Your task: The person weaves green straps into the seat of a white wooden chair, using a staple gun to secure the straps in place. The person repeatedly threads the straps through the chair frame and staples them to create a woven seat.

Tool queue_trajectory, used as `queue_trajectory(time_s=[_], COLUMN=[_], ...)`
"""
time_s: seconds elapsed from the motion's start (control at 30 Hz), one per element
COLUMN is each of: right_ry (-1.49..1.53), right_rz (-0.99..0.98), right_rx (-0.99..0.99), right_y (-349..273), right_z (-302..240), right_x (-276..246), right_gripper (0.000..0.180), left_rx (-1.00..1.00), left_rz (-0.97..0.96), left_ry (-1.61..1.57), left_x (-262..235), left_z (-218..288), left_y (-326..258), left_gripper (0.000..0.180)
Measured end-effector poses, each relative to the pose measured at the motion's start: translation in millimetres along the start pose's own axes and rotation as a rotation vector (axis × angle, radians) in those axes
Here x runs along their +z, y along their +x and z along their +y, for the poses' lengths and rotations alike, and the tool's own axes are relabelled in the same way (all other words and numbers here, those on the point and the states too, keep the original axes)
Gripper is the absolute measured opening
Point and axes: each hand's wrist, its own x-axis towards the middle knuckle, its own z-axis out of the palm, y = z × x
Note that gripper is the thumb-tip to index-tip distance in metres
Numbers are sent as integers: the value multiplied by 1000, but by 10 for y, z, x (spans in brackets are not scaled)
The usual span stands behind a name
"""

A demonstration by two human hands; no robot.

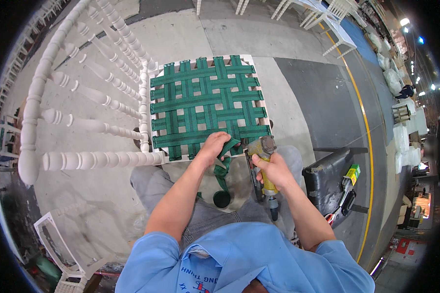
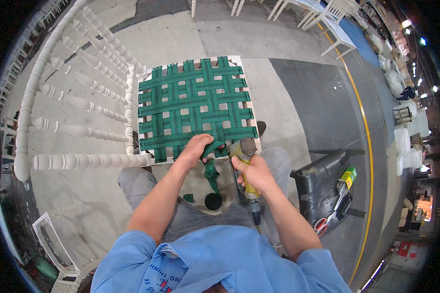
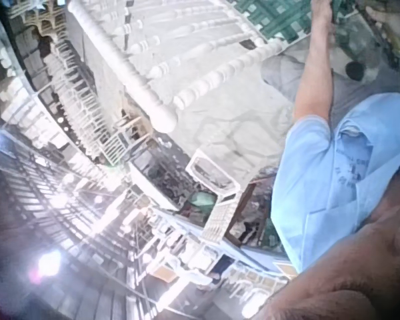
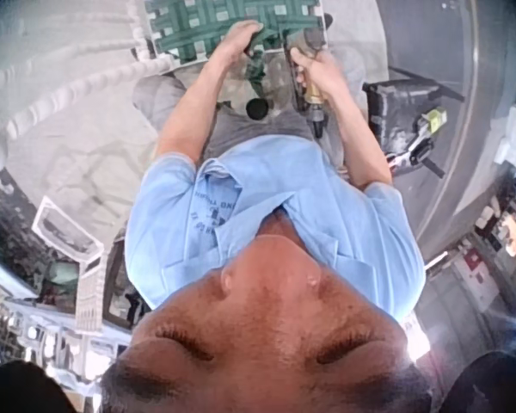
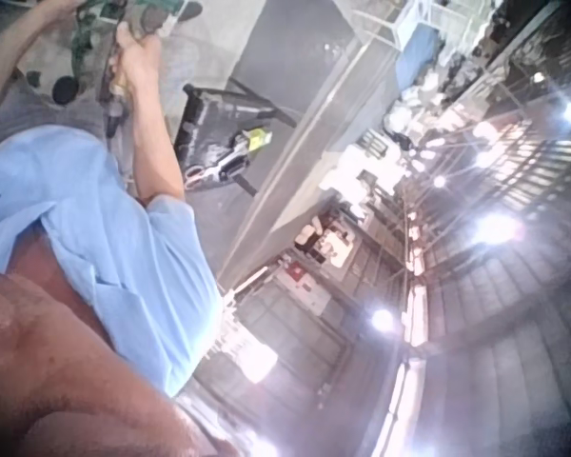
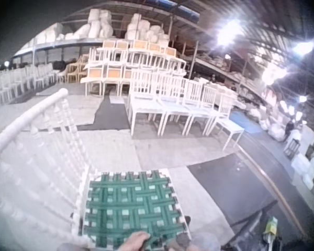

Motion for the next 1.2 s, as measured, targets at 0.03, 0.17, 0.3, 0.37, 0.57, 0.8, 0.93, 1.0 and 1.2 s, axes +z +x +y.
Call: queue_trajectory(time_s=[0.03,0.17,0.3,0.37,0.57,0.8,0.93,1.0,1.2], right_ry=[-24,-82,-91,-127,-184,-207,-186,-184,-101], right_rz=[13,40,39,40,30,19,4,-18,1], right_rx=[20,53,67,75,72,57,31,24,20], right_y=[39,162,226,247,258,256,245,229,165], right_z=[-14,-40,-20,-7,7,0,-28,-15,-58], right_x=[25,104,146,159,169,254,275,309,317], right_gripper=[29,31,36,36,36,36,35,35,38], left_rx=[-23,-44,-79,-83,-74,-105,-127,-116,-117], left_rz=[5,2,3,11,16,4,29,23,-59], left_ry=[22,82,81,68,45,27,12,13,-50], left_x=[-18,-70,-88,-80,-56,-54,-54,-64,-131], left_z=[-18,-66,-61,-51,-5,64,82,84,83], left_y=[36,132,166,161,120,104,105,108,131], left_gripper=[27,22,23,23,24,27,27,26,27])
